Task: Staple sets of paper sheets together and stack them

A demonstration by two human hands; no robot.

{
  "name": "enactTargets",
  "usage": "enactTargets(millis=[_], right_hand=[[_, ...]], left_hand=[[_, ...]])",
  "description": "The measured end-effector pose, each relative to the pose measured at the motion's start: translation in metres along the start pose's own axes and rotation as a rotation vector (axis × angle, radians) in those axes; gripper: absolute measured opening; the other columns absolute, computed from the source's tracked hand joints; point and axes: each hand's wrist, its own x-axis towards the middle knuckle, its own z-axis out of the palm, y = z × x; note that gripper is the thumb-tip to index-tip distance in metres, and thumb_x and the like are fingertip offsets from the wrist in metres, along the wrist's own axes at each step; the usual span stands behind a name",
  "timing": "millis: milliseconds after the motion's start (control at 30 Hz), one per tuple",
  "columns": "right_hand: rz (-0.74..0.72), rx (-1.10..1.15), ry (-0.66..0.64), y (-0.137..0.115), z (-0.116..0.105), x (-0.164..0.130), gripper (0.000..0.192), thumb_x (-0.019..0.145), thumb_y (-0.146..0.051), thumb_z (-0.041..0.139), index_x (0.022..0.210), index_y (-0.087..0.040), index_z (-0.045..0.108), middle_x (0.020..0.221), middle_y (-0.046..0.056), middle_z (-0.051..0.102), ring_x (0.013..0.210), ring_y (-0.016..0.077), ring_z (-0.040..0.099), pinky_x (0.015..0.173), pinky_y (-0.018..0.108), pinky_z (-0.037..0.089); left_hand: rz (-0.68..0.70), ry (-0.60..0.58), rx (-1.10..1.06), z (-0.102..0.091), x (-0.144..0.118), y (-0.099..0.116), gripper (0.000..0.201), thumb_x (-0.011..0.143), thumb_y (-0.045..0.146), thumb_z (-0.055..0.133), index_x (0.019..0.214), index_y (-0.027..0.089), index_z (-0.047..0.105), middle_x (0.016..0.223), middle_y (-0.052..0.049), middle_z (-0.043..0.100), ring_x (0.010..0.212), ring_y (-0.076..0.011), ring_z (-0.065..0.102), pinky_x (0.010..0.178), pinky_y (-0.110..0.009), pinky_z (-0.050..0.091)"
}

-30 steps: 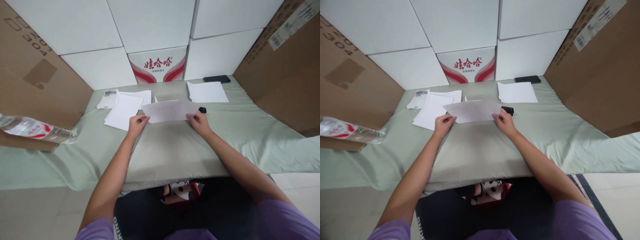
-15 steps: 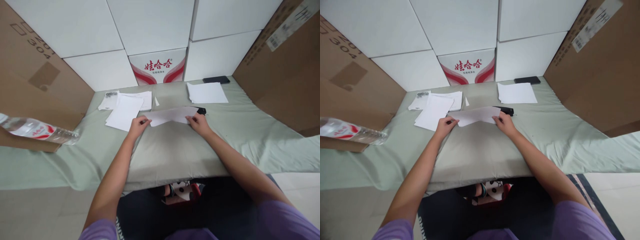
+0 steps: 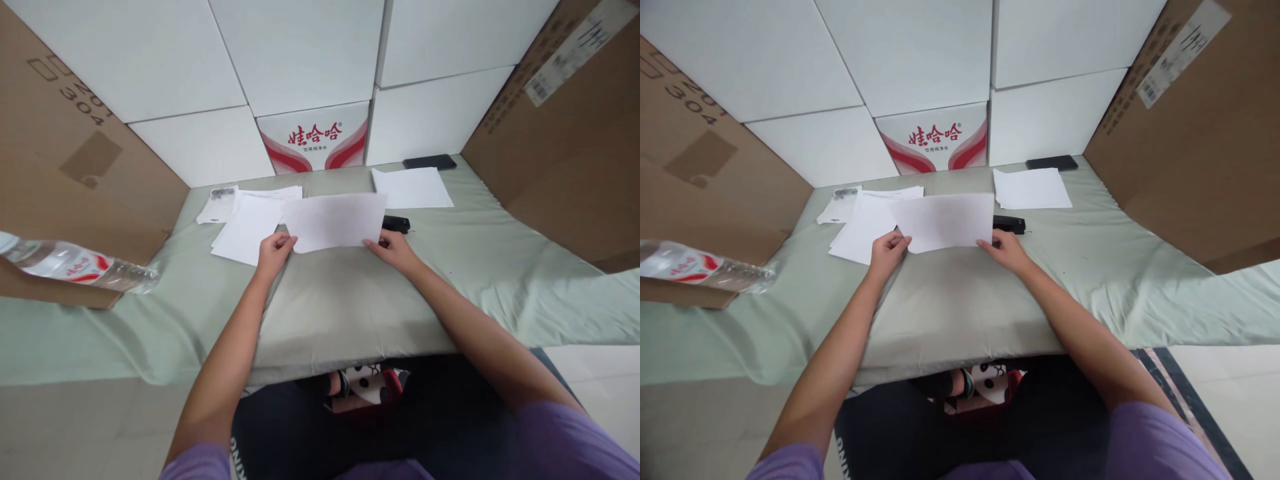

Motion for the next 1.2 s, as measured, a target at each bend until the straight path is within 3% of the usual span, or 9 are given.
enactTargets(millis=[200,300,400,500,633,800,900,1000,1200], right_hand=[[0.041,0.246,-0.101,-0.015,0.012,0.001,0.047,0.086,-0.056,0.066,0.118,-0.021,0.072,0.108,0.011,0.076,0.093,0.0232,0.07,0.075,0.035,0.054],[0.079,0.296,-0.062,-0.018,0.026,-0.001,0.053,0.085,-0.064,0.064,0.117,-0.022,0.072,0.105,0.011,0.076,0.101,0.0274,0.069,0.086,0.043,0.057],[0.128,0.295,0.142,-0.021,0.032,-0.005,0.061,0.086,-0.07,0.06,0.124,-0.023,0.068,0.114,0.013,0.073,0.119,0.0305,0.063,0.104,0.051,0.05],[0.135,0.286,0.202,-0.028,0.02,-0.009,0.065,0.085,-0.067,0.064,0.133,-0.024,0.062,0.123,0.014,0.069,0.126,0.0318,0.059,0.111,0.054,0.046],[0.089,0.221,0.021,-0.039,-0.003,-0.008,0.048,0.083,-0.056,0.072,0.117,-0.022,0.071,0.113,0.012,0.073,0.115,0.0331,0.065,0.101,0.052,0.052],[0.113,0.355,-0.344,-0.04,-0.009,-0.003,0.037,0.083,-0.054,0.071,0.098,-0.02,0.075,0.097,0.009,0.076,0.089,0.0274,0.071,0.078,0.042,0.059],[0.103,0.525,-0.286,-0.038,-0.004,-0.002,0.048,0.082,-0.06,0.07,0.108,-0.019,0.073,0.101,0.01,0.075,0.09,0.0247,0.071,0.08,0.039,0.058],[0.091,0.56,-0.237,-0.042,0.012,-0.005,0.055,0.075,-0.063,0.075,0.108,-0.019,0.071,0.1,0.011,0.074,0.087,0.024,0.07,0.075,0.037,0.058],[0.091,0.371,0.201,-0.048,0.037,-0.013,0.049,0.08,-0.065,0.069,0.102,-0.021,0.071,0.094,0.01,0.073,0.097,0.0275,0.068,0.081,0.041,0.058]], left_hand=[[-0.106,0.085,-0.286,0.028,-0.01,0.016,0.036,0.074,0.05,0.076,0.074,0.02,0.057,0.052,0.004,0.057,0.049,-0.0107,0.052,0.054,-0.025,0.046],[-0.14,-0.052,-0.347,0.048,-0.02,0.023,0.041,0.071,0.056,0.077,0.076,0.019,0.059,0.057,0.001,0.061,0.054,-0.0139,0.059,0.057,-0.03,0.053],[-0.146,-0.269,-0.34,0.055,-0.026,0.026,0.044,0.067,0.056,0.082,0.081,0.018,0.066,0.069,-0.005,0.07,0.064,-0.0171,0.066,0.066,-0.033,0.057],[-0.076,-0.273,-0.396,0.047,-0.025,0.028,0.053,0.063,0.057,0.085,0.096,0.018,0.07,0.09,-0.009,0.076,0.083,-0.0211,0.072,0.076,-0.033,0.057],[0.017,-0.139,-0.497,0.032,-0.019,0.029,0.068,0.068,0.067,0.078,0.116,0.021,0.069,0.105,-0.011,0.076,0.096,-0.0237,0.071,0.083,-0.035,0.055],[-0.124,-0.169,-0.262,0.036,-0.02,0.023,0.045,0.069,0.06,0.081,0.078,0.017,0.069,0.059,0.0,0.061,0.055,-0.015,0.056,0.054,-0.029,0.045],[-0.118,0.08,-0.284,0.041,-0.02,0.02,0.048,0.072,0.059,0.078,0.062,0.02,0.052,0.05,0.005,0.043,0.048,-0.0099,0.043,0.048,-0.025,0.037],[-0.114,0.236,-0.419,0.048,-0.022,0.023,0.045,0.076,0.06,0.075,0.073,0.021,0.052,0.058,0.005,0.048,0.055,-0.0104,0.05,0.053,-0.024,0.042],[-0.134,0.103,-0.607,0.06,-0.027,0.031,0.049,0.072,0.057,0.08,0.099,0.022,0.06,0.076,0.001,0.064,0.07,-0.0133,0.065,0.071,-0.028,0.055]])
